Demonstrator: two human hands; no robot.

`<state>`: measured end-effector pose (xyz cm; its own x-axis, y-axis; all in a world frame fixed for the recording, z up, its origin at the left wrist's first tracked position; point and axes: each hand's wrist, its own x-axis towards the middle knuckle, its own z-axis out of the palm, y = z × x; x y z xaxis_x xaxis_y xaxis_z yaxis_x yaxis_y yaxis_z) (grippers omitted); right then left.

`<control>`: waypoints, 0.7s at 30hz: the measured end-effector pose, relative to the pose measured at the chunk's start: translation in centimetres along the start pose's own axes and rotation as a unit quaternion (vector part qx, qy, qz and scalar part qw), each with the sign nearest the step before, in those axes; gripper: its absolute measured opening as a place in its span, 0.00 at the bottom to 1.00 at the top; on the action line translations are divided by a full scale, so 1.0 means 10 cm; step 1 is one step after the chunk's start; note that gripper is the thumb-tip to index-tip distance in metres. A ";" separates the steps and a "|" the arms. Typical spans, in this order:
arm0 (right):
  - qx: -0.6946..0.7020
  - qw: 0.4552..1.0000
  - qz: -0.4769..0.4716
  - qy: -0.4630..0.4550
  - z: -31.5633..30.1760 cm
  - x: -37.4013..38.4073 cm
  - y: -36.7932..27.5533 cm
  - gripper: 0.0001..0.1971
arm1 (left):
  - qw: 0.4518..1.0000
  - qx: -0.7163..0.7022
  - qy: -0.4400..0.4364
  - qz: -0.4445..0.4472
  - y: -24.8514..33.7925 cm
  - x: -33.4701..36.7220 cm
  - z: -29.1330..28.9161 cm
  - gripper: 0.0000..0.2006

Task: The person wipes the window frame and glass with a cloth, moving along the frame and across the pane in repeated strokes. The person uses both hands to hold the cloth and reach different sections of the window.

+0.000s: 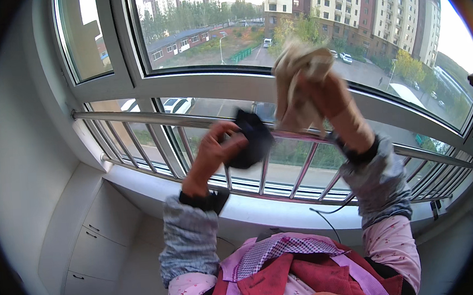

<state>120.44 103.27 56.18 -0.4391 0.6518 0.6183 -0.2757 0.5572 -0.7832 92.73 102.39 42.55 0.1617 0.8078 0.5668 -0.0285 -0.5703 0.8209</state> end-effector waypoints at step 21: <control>-0.055 0.980 0.188 -0.038 0.49 -1.82 0.68 0.51 | 0.974 -0.125 0.170 -0.087 0.25 -0.72 1.53 0.25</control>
<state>122.35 92.73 39.26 -0.5550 0.7842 0.2773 0.0091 0.3391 -0.9407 106.61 92.85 39.42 -0.1490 0.9158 0.3730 -0.2753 -0.4007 0.8739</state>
